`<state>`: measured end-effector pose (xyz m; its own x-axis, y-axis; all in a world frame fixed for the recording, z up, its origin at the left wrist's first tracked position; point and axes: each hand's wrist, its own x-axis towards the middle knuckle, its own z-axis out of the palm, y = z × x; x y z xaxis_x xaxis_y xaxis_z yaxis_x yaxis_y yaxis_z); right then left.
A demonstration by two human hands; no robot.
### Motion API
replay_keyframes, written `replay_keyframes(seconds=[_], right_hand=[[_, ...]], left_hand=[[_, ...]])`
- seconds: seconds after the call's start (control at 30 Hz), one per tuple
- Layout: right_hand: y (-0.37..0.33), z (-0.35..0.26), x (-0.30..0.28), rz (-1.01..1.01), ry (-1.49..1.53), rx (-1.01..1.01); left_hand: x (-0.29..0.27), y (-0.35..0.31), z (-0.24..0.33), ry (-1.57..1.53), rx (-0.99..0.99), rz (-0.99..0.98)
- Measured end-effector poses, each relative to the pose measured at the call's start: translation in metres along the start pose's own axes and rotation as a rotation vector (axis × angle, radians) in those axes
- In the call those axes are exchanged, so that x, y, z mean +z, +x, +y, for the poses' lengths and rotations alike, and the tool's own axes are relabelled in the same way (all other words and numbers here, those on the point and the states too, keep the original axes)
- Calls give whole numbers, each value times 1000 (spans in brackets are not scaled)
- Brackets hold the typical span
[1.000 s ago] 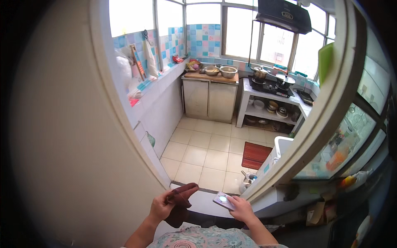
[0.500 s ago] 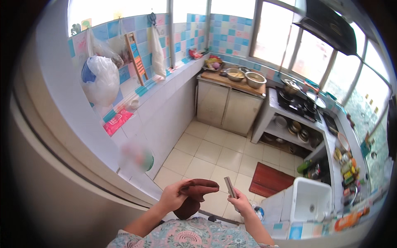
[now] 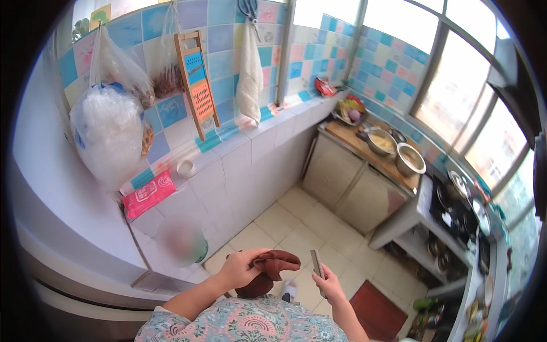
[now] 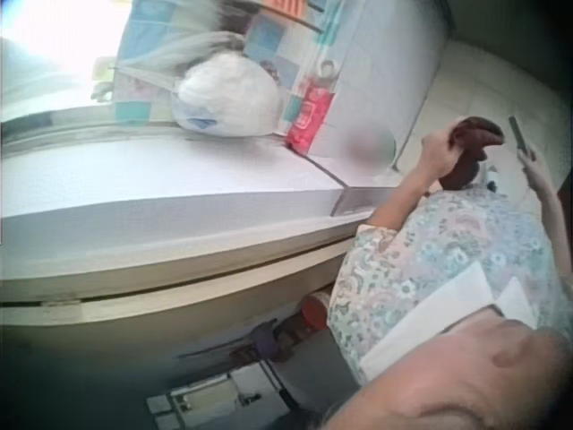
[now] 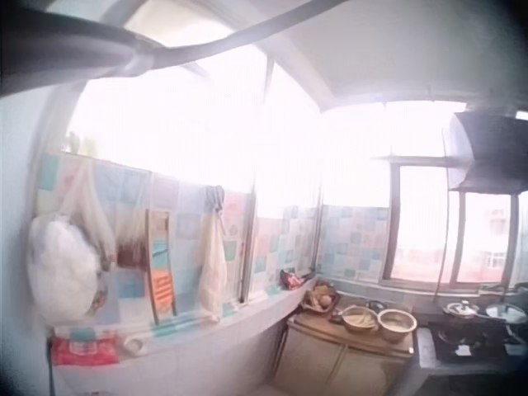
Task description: The person moves from the kitchen to the living room, picks up a smartphone, returns to the kitchen, and washes a brown cloth under running water at the sink. The person wrings and rinses the cloth repeatedly.
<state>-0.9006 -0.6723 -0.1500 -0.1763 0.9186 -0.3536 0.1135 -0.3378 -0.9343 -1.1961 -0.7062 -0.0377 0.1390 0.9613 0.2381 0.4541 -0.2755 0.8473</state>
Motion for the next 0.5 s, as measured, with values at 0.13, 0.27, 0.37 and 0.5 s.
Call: replay_keyframes(seconds=[0.13, 0.27, 0.37, 0.5], right_hand=[[103, -39, -12, -164, -45, -28], [181, -97, -12, -359, -74, 100], [228, -123, 6, -421, -130, 44], [287, -163, 42, -583, 66, 100]], left_hand=[[2, 56, -5, 78, -65, 127], [0, 91, -10, 102, -194, 246], [-9, 107, -16, 130, -249, 334], [-30, 125, -39, 194, -278, 400]])
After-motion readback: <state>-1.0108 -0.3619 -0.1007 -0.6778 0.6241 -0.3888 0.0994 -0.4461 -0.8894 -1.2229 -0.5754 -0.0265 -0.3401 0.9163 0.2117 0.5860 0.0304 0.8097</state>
